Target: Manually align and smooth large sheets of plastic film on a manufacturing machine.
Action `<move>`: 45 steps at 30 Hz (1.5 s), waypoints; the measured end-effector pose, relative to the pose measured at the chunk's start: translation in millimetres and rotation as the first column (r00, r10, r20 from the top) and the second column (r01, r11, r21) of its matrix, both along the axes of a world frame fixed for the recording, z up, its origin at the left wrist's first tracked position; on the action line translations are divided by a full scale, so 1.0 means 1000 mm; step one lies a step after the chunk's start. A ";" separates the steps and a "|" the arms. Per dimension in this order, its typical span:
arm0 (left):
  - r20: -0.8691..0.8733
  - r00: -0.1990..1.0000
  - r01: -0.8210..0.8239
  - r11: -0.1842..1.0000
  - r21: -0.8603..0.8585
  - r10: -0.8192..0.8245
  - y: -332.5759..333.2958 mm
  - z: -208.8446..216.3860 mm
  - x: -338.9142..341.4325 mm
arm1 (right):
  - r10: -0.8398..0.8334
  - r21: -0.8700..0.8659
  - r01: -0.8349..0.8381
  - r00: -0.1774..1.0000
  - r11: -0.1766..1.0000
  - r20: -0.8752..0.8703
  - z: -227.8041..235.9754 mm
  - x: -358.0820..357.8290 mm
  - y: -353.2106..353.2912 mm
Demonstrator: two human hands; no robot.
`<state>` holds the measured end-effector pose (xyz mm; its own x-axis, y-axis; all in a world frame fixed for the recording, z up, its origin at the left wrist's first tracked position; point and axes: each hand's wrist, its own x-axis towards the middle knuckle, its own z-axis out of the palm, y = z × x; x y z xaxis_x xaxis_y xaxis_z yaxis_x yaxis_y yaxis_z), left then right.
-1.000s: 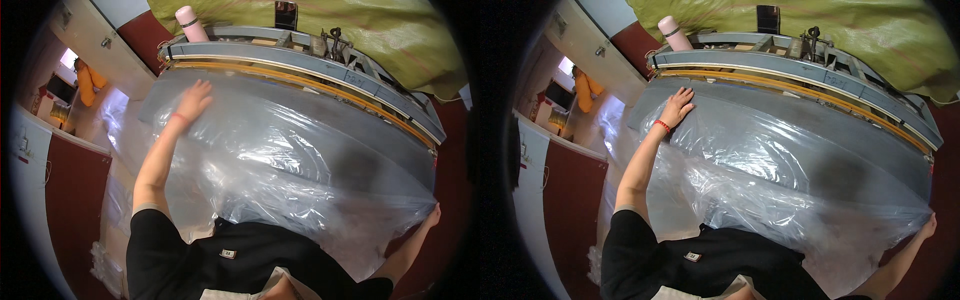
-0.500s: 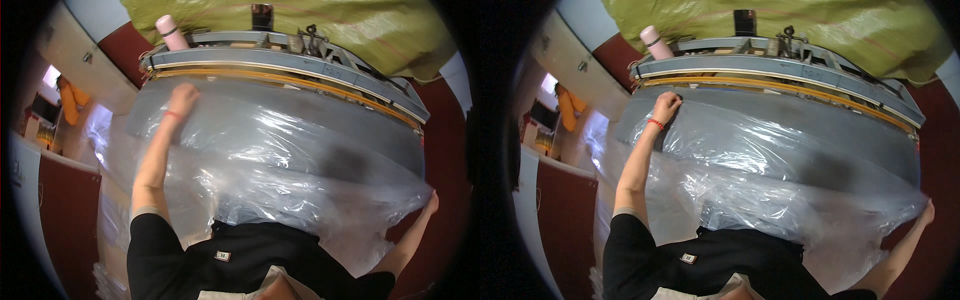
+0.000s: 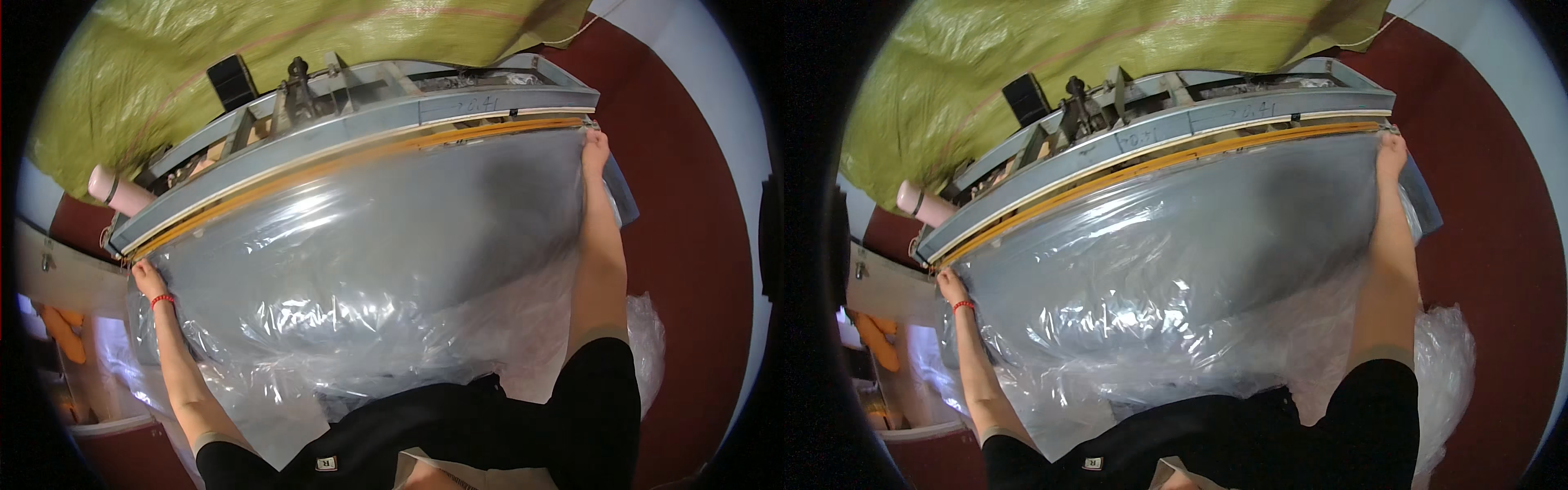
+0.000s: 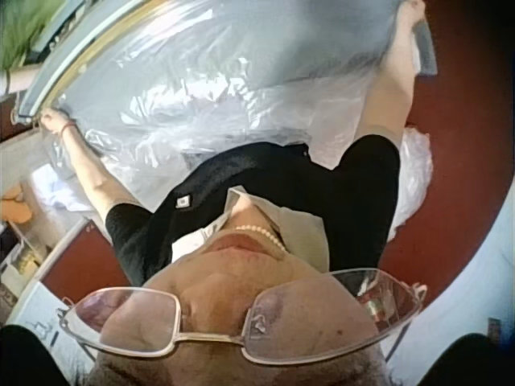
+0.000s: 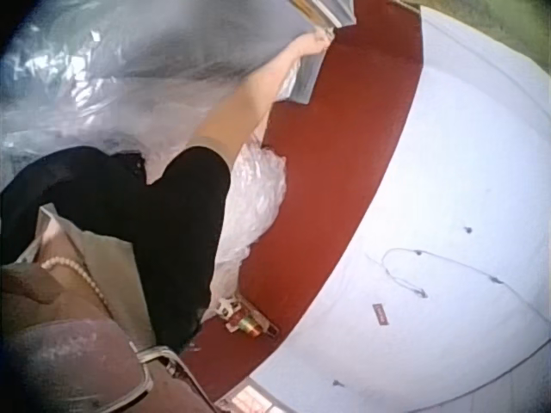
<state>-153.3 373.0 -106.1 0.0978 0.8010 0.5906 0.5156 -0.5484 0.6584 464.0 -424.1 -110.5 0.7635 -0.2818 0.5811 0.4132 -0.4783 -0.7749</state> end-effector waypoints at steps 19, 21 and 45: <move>0.601 0.748 0.536 0.791 -0.295 -0.283 0.012 0.008 -0.005 | 0.262 0.402 -0.236 0.965 0.885 -0.011 0.018 -0.003 0.032; 0.669 0.696 0.547 0.796 -0.258 -0.262 0.011 0.009 -0.014 | 0.247 0.431 -0.218 0.969 0.875 -0.010 0.021 -0.009 0.037; 0.598 0.801 0.164 0.961 -0.224 0.003 0.051 0.000 -0.014 | -0.098 0.308 0.073 0.993 0.949 0.067 0.022 0.013 0.050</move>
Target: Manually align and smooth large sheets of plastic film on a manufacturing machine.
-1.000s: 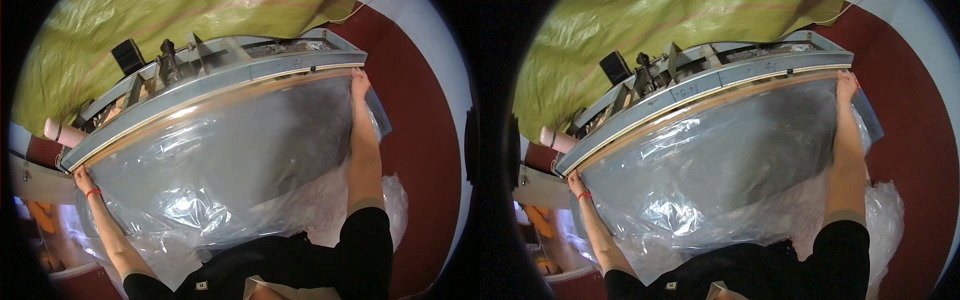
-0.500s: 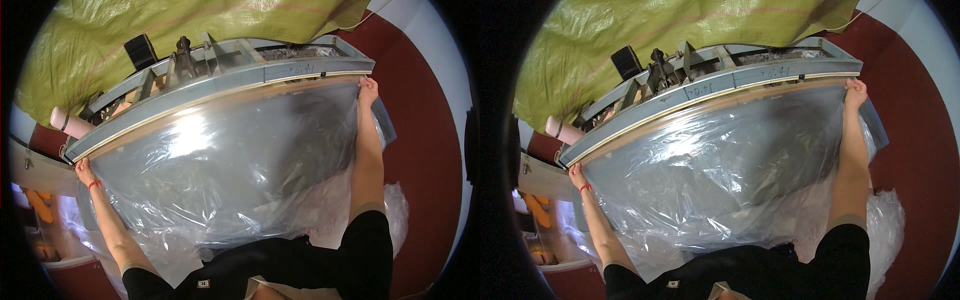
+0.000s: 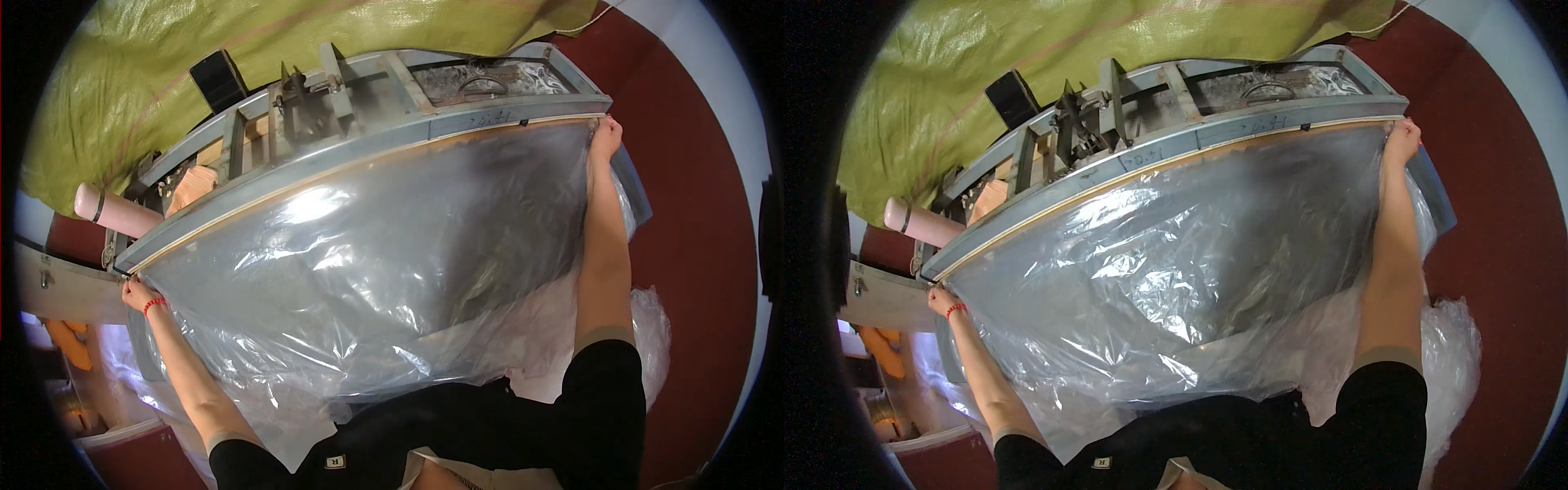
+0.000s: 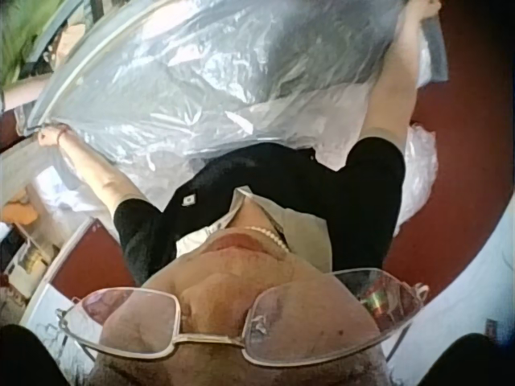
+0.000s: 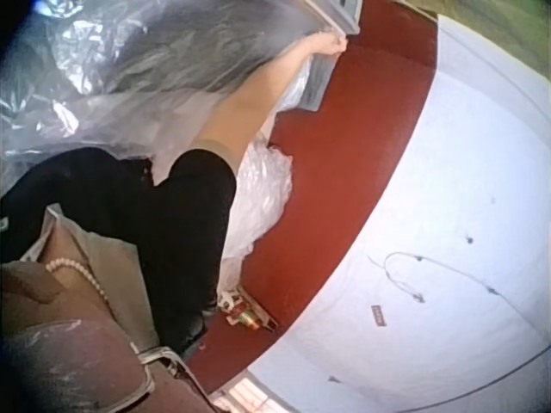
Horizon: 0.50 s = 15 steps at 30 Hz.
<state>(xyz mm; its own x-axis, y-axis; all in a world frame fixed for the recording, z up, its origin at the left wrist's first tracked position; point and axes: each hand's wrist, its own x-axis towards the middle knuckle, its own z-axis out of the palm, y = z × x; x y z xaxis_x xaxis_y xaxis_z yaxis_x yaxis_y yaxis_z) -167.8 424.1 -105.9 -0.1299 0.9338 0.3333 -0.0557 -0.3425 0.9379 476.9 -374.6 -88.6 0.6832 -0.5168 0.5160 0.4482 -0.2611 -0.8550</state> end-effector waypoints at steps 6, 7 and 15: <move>-0.295 0.808 -0.476 0.860 0.182 0.510 -0.044 0.018 0.036 | 0.004 -0.001 -0.004 0.987 1.000 -0.158 0.031 -0.021 -0.005; -0.454 0.698 -0.452 0.832 0.323 0.555 -0.060 0.029 0.042 | 0.067 -0.006 -0.069 0.985 0.998 -0.159 0.029 -0.021 -0.013; -0.783 0.616 0.338 0.927 0.165 -0.086 -0.078 0.033 -0.018 | 0.168 -0.399 -0.240 0.964 0.885 -0.208 0.070 -0.092 -0.031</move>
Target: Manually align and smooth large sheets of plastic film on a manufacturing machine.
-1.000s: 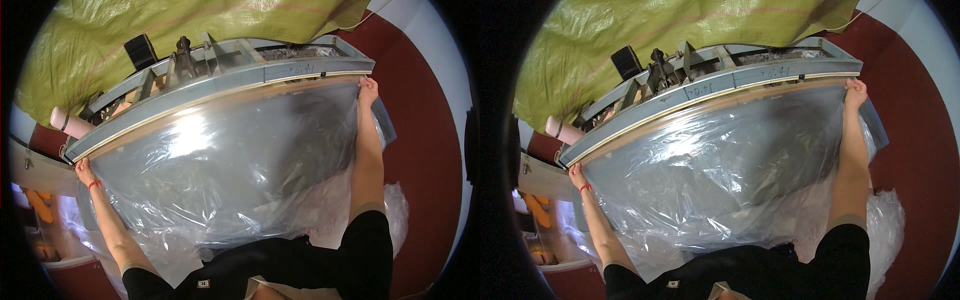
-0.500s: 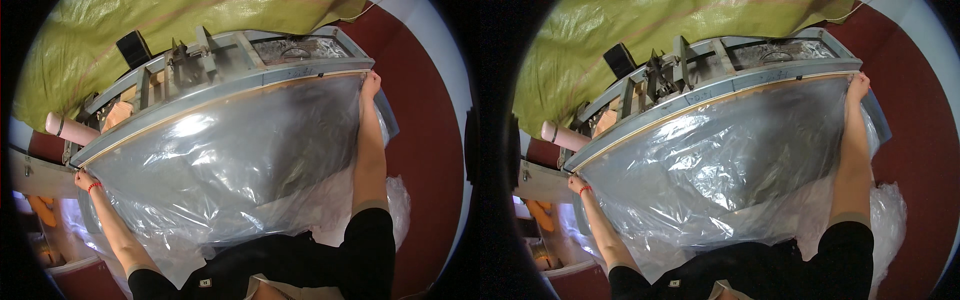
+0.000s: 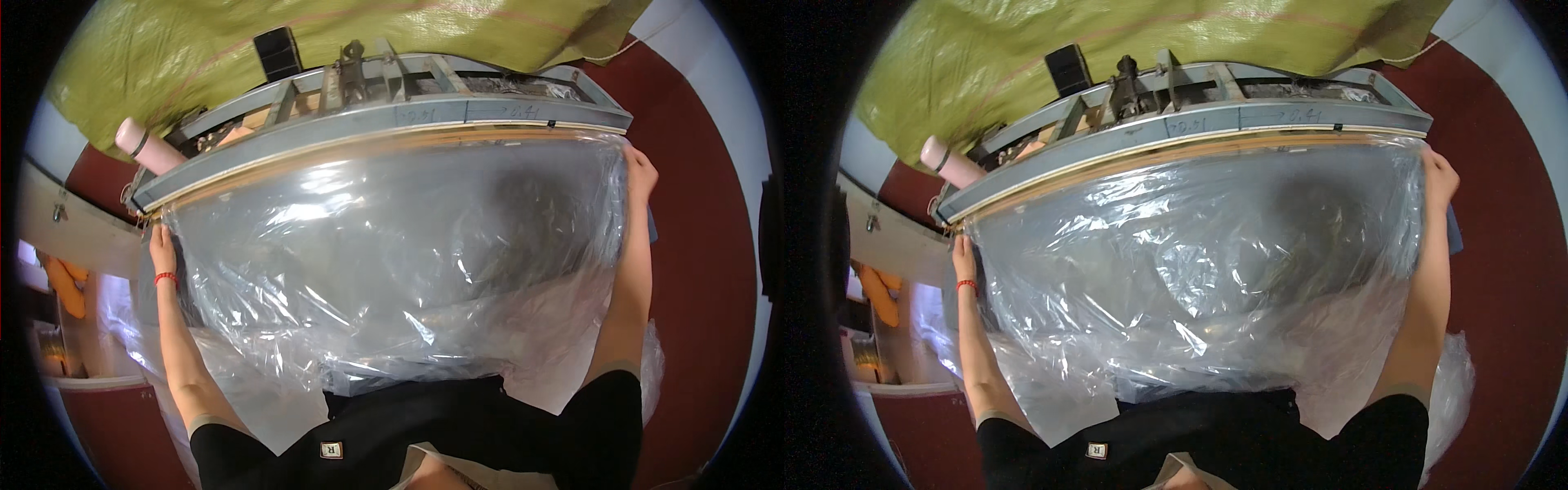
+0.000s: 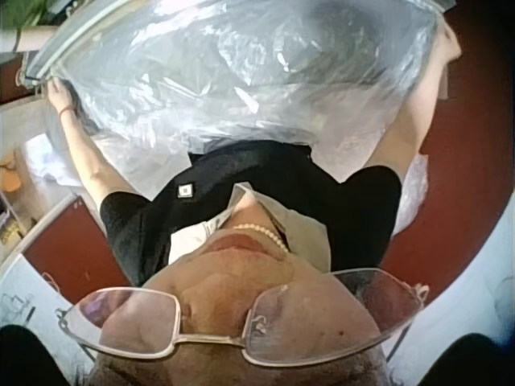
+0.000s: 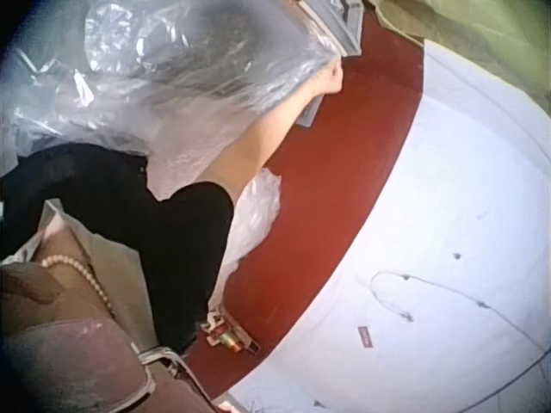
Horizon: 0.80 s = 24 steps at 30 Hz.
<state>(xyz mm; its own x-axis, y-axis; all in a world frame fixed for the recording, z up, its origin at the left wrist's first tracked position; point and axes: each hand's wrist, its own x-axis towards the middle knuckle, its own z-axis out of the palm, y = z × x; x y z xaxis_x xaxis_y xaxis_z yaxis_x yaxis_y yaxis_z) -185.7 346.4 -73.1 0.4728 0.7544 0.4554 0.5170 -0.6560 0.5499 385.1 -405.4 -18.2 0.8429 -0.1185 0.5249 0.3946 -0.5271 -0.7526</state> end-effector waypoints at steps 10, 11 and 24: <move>0.272 0.912 0.372 0.899 -0.229 -0.308 -0.183 0.085 0.022 | -0.300 -0.310 0.400 0.897 0.862 0.324 0.009 -0.013 -0.127; 0.310 0.892 0.412 0.873 -0.261 -0.328 -0.195 0.091 0.021 | -0.132 -0.269 0.220 0.942 0.938 0.309 0.034 -0.041 -0.071; 0.271 0.876 0.448 0.882 -0.147 -0.399 -0.257 0.138 -0.053 | 0.939 0.280 -0.959 -0.069 0.030 -0.336 0.051 -0.379 0.372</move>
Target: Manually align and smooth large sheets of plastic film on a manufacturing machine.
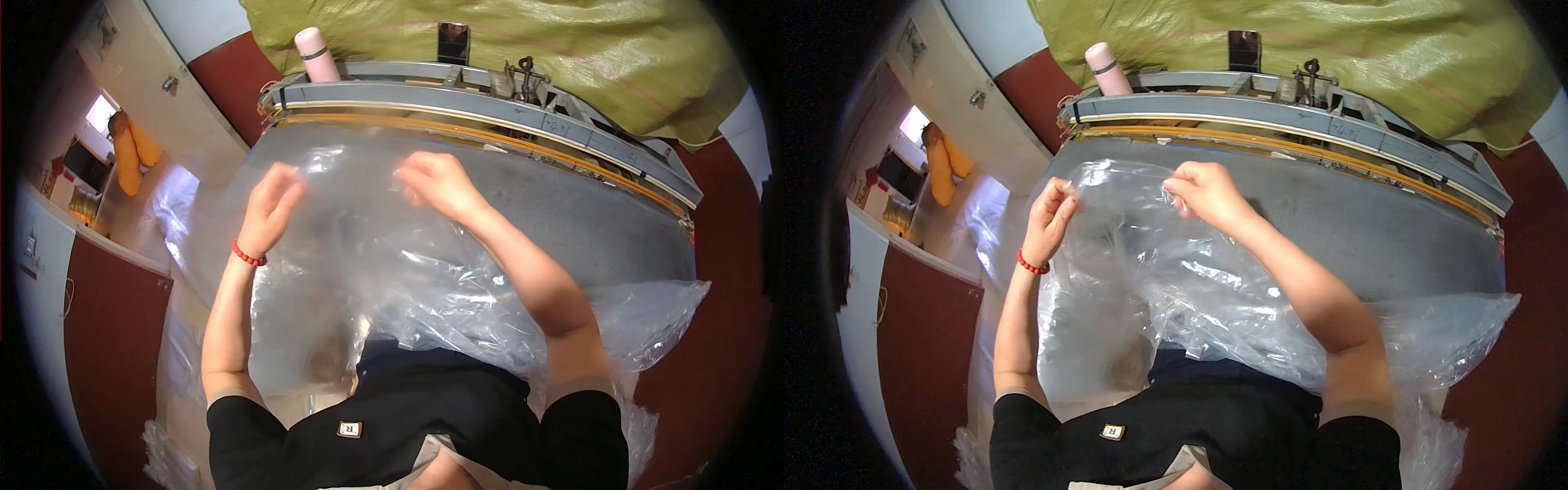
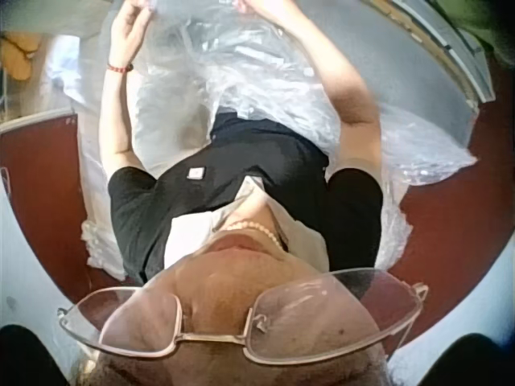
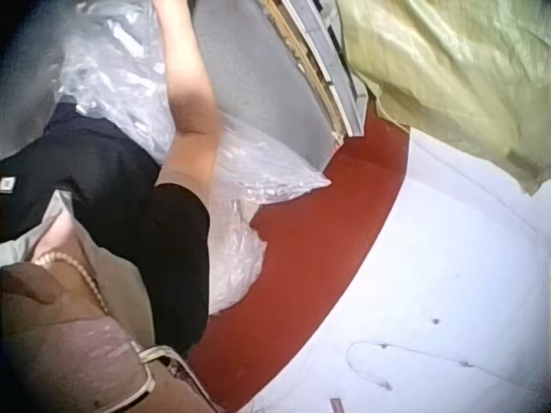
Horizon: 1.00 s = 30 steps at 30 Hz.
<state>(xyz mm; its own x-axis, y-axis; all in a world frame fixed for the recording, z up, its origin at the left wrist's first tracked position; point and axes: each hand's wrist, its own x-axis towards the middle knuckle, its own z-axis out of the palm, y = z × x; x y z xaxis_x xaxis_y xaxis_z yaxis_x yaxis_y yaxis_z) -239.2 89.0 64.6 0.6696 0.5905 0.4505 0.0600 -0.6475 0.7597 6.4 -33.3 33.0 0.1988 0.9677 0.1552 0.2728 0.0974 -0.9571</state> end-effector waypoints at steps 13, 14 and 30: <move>-0.845 0.495 0.214 0.914 0.344 0.201 0.095 -0.125 -0.117 | -0.961 0.167 0.984 0.006 0.055 0.278 -0.099 0.343 -0.469; -0.854 0.424 0.119 0.916 0.384 0.303 0.111 -0.126 -0.133 | -0.941 0.177 0.982 -0.118 -0.063 0.318 -0.088 0.337 -0.494; -0.614 0.621 -0.257 0.867 0.427 0.487 0.289 -0.165 -0.017 | -0.503 0.045 0.866 -0.331 -0.498 0.798 -0.092 0.348 -0.476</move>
<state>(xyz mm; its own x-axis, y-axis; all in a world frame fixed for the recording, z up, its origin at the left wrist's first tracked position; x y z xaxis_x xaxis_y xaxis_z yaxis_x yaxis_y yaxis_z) -256.1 378.3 -100.5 0.5977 0.7894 0.1397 0.7662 -0.6138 0.1903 354.1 -508.8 -59.5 0.8304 -0.4724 0.2953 -0.3650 -0.8618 -0.3524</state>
